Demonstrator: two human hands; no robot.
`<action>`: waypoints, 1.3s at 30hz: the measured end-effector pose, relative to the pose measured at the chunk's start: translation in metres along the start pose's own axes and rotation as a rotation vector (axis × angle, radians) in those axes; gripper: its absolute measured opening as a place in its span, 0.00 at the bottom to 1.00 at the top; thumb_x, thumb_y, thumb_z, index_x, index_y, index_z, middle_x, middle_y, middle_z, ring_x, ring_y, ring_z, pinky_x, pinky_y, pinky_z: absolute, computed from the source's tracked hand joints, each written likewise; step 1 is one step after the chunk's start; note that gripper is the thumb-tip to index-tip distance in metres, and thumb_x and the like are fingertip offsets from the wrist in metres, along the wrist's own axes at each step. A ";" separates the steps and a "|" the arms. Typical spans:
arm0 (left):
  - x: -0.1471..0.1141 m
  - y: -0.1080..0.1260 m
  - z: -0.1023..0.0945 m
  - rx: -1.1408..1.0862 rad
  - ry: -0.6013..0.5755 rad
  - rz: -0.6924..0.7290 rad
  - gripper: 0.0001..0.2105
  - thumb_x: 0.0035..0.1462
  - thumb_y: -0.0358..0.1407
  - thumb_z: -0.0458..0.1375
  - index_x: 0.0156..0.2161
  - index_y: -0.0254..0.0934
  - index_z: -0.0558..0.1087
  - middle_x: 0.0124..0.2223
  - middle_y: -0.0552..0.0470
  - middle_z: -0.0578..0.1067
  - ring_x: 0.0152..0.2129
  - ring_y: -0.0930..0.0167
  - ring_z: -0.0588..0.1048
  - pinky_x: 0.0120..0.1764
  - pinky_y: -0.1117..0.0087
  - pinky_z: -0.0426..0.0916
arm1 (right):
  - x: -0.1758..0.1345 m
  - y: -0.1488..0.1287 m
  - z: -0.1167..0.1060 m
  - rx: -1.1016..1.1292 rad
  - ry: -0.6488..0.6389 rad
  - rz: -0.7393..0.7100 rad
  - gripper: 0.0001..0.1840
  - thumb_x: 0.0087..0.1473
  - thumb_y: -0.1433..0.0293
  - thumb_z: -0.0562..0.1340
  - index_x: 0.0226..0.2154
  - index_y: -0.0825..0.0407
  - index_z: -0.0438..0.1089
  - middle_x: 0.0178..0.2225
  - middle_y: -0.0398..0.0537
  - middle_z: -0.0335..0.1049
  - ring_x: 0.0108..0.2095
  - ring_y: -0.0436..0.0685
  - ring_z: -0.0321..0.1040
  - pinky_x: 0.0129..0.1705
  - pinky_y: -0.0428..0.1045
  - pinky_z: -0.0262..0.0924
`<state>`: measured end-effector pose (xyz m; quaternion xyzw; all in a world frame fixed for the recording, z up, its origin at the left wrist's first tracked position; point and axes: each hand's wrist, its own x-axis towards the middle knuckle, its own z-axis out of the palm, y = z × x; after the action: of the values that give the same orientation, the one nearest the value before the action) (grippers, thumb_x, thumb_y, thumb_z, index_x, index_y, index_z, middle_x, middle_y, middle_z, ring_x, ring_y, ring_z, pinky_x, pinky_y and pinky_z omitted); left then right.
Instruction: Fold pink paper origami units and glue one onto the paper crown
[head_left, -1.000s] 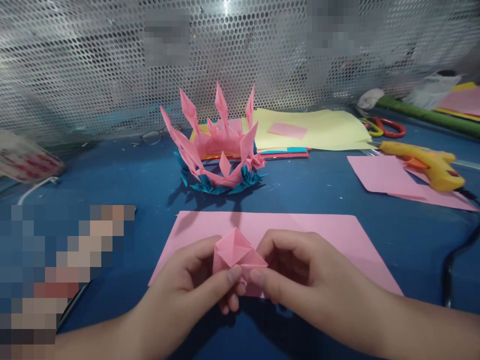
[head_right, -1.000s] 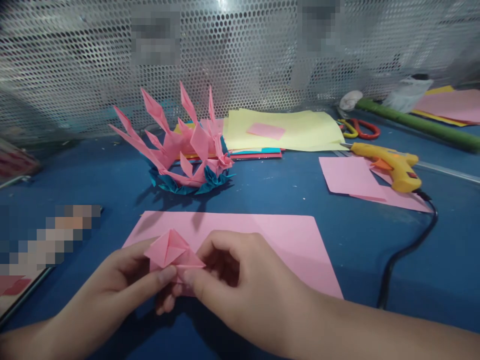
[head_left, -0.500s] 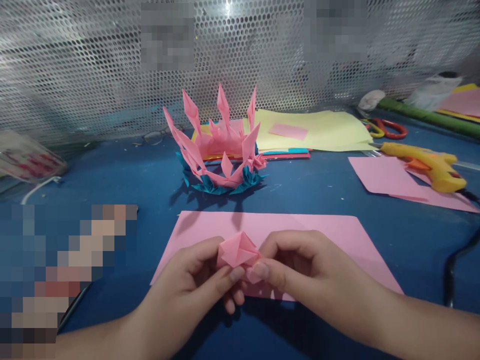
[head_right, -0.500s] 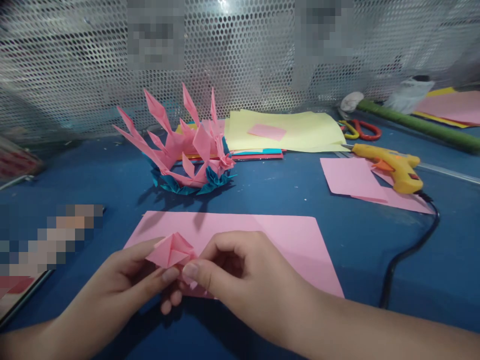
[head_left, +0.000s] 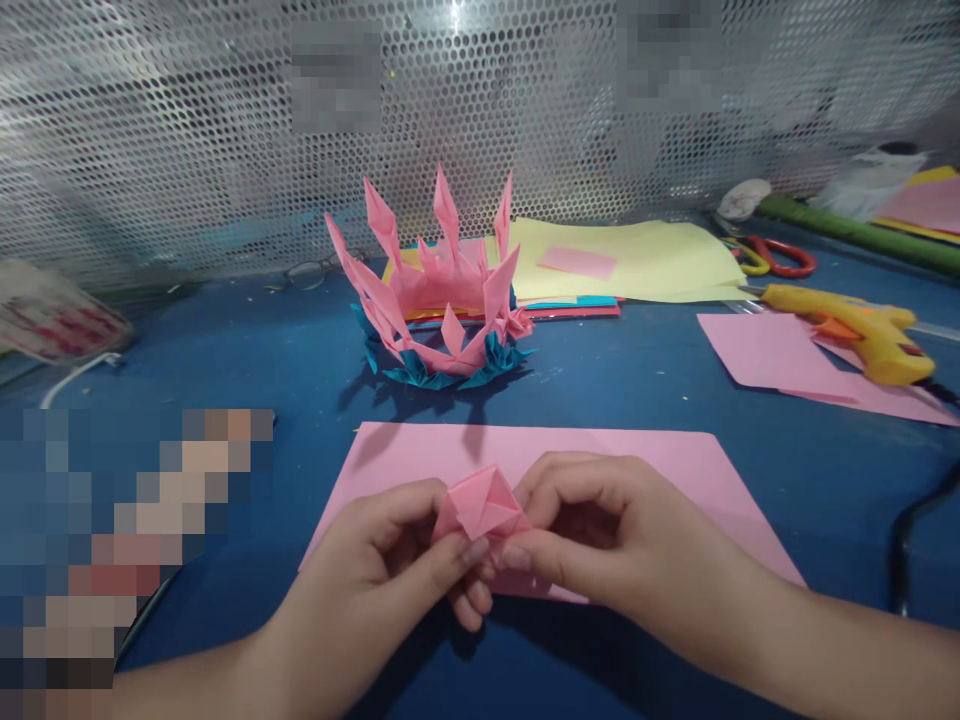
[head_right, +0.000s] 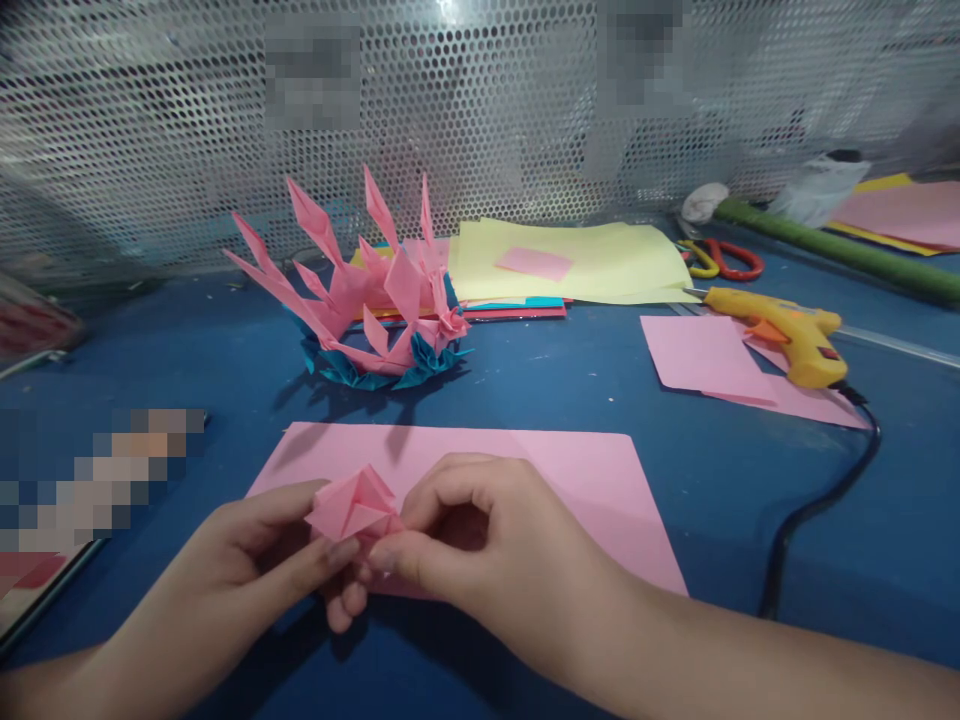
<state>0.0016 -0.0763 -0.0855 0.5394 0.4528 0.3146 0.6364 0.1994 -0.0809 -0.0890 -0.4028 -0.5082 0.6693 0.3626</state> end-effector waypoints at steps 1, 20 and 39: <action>0.000 0.000 0.000 -0.014 -0.006 0.000 0.06 0.55 0.32 0.67 0.28 0.35 0.79 0.21 0.55 0.79 0.19 0.74 0.77 0.27 0.78 0.74 | 0.000 0.000 0.000 -0.013 0.005 -0.004 0.12 0.51 0.72 0.70 0.20 0.52 0.70 0.26 0.40 0.73 0.28 0.48 0.72 0.34 0.41 0.68; -0.001 -0.007 -0.001 -0.043 -0.044 -0.019 0.05 0.50 0.24 0.65 0.29 0.35 0.80 0.21 0.56 0.78 0.18 0.75 0.76 0.24 0.81 0.72 | -0.002 0.002 0.000 -0.395 0.070 -0.198 0.07 0.53 0.73 0.69 0.24 0.51 0.78 0.24 0.43 0.77 0.25 0.50 0.71 0.27 0.43 0.63; -0.006 -0.005 0.000 0.008 -0.111 -0.005 0.04 0.53 0.26 0.65 0.33 0.37 0.77 0.25 0.56 0.78 0.22 0.74 0.76 0.28 0.78 0.74 | -0.006 0.000 0.004 -0.066 0.055 -0.165 0.07 0.53 0.78 0.66 0.30 0.49 0.75 0.28 0.40 0.80 0.30 0.51 0.80 0.35 0.42 0.74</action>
<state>-0.0013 -0.0821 -0.0886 0.5576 0.4195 0.2809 0.6589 0.1982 -0.0878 -0.0872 -0.3896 -0.5511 0.6089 0.4169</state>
